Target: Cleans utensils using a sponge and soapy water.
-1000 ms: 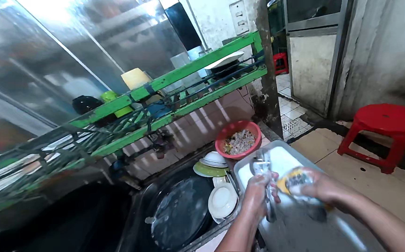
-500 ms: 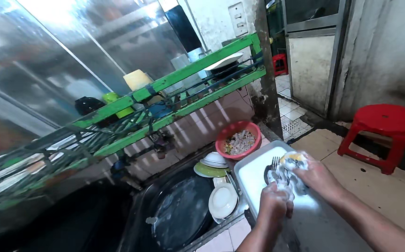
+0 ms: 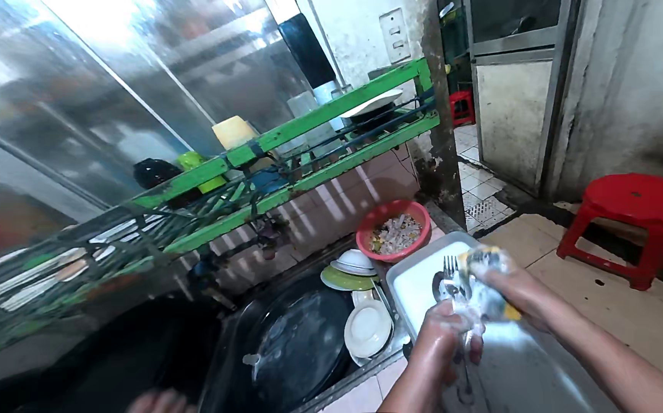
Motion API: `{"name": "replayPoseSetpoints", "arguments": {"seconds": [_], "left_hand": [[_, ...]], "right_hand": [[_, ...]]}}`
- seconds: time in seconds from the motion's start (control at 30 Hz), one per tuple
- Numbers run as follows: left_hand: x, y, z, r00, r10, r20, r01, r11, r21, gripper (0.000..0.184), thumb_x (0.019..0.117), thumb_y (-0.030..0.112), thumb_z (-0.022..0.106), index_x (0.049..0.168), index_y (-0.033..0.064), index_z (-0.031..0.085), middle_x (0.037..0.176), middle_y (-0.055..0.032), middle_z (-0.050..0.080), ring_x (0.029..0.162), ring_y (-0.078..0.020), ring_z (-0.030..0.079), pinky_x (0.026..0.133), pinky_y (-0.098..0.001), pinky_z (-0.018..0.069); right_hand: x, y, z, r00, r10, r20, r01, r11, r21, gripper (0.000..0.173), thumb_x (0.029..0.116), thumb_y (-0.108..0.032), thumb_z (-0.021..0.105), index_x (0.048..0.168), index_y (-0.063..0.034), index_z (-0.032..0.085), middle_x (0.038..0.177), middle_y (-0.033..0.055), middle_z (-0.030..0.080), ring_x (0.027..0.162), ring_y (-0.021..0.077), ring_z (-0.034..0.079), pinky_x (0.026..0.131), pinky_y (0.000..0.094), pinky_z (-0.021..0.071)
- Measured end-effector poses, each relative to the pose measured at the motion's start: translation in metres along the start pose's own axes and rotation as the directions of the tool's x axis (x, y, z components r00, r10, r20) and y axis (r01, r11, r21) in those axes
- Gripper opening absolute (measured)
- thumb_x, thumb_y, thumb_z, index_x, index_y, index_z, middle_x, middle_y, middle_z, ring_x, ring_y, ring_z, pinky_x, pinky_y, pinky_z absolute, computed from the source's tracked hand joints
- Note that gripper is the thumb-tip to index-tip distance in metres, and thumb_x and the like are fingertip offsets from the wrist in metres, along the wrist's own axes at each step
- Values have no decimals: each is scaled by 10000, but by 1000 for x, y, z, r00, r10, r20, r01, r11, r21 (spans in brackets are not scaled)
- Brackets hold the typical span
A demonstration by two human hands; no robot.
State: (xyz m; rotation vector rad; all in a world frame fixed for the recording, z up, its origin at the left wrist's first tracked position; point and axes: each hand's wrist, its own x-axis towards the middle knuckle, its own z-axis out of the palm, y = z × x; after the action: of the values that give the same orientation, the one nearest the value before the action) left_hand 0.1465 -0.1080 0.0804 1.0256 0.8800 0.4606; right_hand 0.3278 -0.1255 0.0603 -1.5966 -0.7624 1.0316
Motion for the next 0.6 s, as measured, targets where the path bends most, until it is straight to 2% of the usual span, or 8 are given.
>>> {"name": "replayPoseSetpoints", "arguments": {"seconds": [0.07, 0.1, 0.2, 0.27, 0.37, 0.43, 0.53, 0.6], "left_hand": [[-1, -3, -5, 998, -13, 69, 12, 1000, 14, 125, 1015, 76, 541, 1099, -2, 589, 705, -61, 633, 520, -117, 588, 482, -255, 518], [0, -7, -8, 996, -23, 82, 20, 999, 30, 144, 1032, 108, 534, 1103, 2, 602, 705, -51, 626, 519, -109, 579, 482, -247, 511], [7, -14, -7, 999, -5, 34, 3, 997, 72, 174, 1056, 139, 490, 1075, 13, 609, 681, -13, 572, 498, -74, 527, 462, -217, 474], [15, -13, -1, 1000, 8, -14, -7, 997, 77, 169, 1068, 142, 491, 1106, 11, 591, 661, -4, 540, 488, -68, 506, 453, -210, 458], [18, -5, 1, 998, 10, -62, -1, 989, 146, 242, 1092, 207, 463, 1160, 13, 589, 677, -13, 565, 496, -82, 524, 472, -232, 474], [17, -7, -7, 998, 29, -49, -23, 993, 118, 336, 1117, 243, 399, 1152, -4, 623, 782, -44, 664, 561, -93, 589, 517, -239, 507], [24, -14, -23, 984, 162, -71, -166, 984, -59, 329, 1106, 146, 391, 1145, -76, 630, 1001, -154, 732, 842, -210, 725, 760, -342, 610], [32, -15, -25, 971, 235, -41, -238, 961, -141, 302, 1075, 94, 423, 1123, -71, 670, 1116, -161, 719, 1039, -219, 687, 948, -367, 555]], "right_hand": [[-3, -1, -2, 999, -33, -13, 32, 996, -82, 507, 940, -245, 738, 1389, -69, 577, 1196, 194, 676, 1074, 299, 670, 951, 527, 537], [-2, -2, -7, 995, -73, -74, 71, 997, -38, 445, 963, -194, 715, 1362, -44, 589, 1151, 202, 682, 1018, 303, 675, 914, 531, 544], [3, -11, -14, 976, -26, -217, 100, 935, 339, 354, 1029, -245, 595, 1344, -90, 548, 964, 107, 679, 770, 187, 673, 681, 396, 589], [-7, -12, -1, 988, 57, -142, 2, 924, 383, 387, 1042, -265, 577, 1382, -95, 502, 959, 120, 669, 769, 201, 677, 669, 401, 593], [-14, -1, 16, 999, 31, -16, -29, 995, 90, 554, 970, -210, 687, 1457, -46, 478, 1160, 173, 672, 998, 243, 689, 877, 446, 581], [-9, -4, 5, 999, 9, -33, -10, 999, -42, 509, 969, -234, 702, 1411, -36, 547, 1153, 196, 686, 1028, 282, 683, 921, 506, 551], [-9, -24, -19, 973, 154, 171, -100, 952, -290, 424, 1005, -249, 668, 1356, -33, 568, 1135, 183, 668, 1009, 259, 665, 922, 464, 542], [-10, -20, -18, 893, 249, 374, -33, 867, -497, 502, 965, -264, 705, 1379, -16, 567, 1246, 245, 636, 1149, 352, 622, 1023, 568, 472]]}}
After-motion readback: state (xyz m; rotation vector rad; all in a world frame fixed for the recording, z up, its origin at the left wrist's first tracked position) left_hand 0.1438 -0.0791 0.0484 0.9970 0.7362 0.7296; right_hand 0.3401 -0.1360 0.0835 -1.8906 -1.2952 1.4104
